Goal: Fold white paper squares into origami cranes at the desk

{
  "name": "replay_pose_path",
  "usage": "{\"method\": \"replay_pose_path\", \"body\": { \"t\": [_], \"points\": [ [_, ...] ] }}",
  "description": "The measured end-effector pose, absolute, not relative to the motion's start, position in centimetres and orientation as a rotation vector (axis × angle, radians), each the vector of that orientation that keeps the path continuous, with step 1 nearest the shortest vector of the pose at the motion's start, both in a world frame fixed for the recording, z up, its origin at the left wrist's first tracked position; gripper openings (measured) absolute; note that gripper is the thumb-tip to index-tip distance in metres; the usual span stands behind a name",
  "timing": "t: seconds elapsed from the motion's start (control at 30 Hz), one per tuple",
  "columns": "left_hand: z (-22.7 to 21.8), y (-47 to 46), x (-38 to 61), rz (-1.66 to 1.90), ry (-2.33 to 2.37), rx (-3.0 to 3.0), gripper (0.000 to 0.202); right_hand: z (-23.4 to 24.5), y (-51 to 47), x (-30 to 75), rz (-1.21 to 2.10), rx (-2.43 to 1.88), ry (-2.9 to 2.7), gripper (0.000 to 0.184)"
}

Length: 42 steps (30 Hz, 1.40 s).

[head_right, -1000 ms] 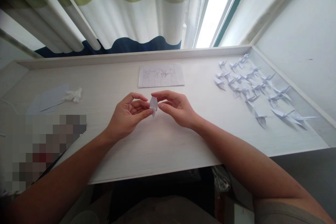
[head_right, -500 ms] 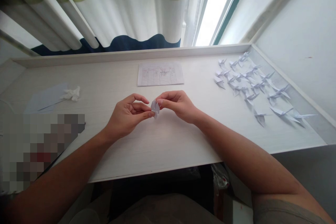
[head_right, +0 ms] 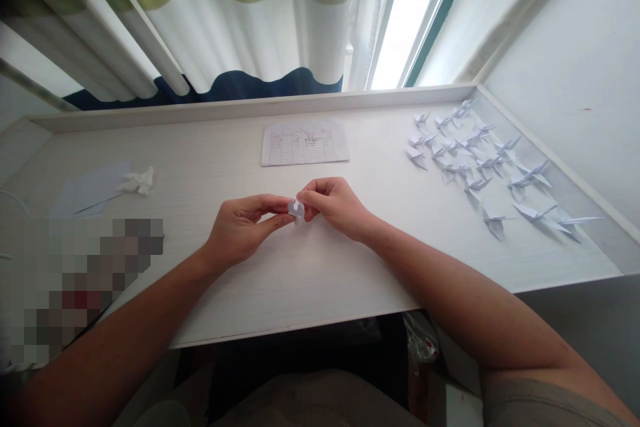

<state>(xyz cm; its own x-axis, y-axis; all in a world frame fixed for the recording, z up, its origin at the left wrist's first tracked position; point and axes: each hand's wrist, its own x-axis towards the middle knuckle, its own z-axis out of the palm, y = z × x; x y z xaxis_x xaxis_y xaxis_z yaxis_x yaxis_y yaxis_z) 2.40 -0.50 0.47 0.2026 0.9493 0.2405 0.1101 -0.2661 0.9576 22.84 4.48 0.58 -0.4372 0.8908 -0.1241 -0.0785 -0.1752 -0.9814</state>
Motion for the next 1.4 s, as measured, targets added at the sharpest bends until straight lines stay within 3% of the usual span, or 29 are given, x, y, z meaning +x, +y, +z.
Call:
{"method": "replay_pose_path", "body": {
  "t": [0.27, 0.5, 0.6, 0.73, 0.8, 0.97, 1.13, 1.4],
  "points": [
    [-0.2, -0.1, 2.4, 1.195, 1.018, 1.643, 0.009, 0.8, 4.4, 23.0, 1.765, -1.078, -1.341, 0.015],
    [0.0, 0.3, 2.1, 1.35, 0.941, 2.0, 0.018, 0.9, 3.9, 22.8, 1.719, -0.983, -1.336, 0.018],
    [0.1, 0.5, 2.0, 1.423, 0.917, 2.106, 0.019, 0.9, 3.5, 22.8, 1.479, -0.946, -1.455, 0.009],
    [-0.1, 0.5, 2.1, 1.436, 0.975, 1.988, 0.016, 1.0, 3.2, 23.1, 0.877, -0.757, -1.782, 0.02],
    [-0.3, 0.6, 2.1, 1.418, 1.006, 1.844, 0.013, 1.1, 3.3, 23.3, 0.737, -0.622, -1.921, 0.024],
    [-0.2, 0.5, 2.5, 1.389, 1.054, 1.467, 0.021, 1.1, 3.4, 23.2, 0.907, -0.659, -1.932, 0.01],
    [0.9, 0.3, 2.9, 1.363, 1.067, 1.301, 0.032, 1.1, 2.9, 22.6, 1.026, -0.799, -1.848, 0.022],
    [0.8, 0.6, 2.4, 1.225, 1.126, 1.264, 0.026, 0.4, 3.2, 22.4, 1.145, -0.873, -1.759, 0.031]
  ]
}}
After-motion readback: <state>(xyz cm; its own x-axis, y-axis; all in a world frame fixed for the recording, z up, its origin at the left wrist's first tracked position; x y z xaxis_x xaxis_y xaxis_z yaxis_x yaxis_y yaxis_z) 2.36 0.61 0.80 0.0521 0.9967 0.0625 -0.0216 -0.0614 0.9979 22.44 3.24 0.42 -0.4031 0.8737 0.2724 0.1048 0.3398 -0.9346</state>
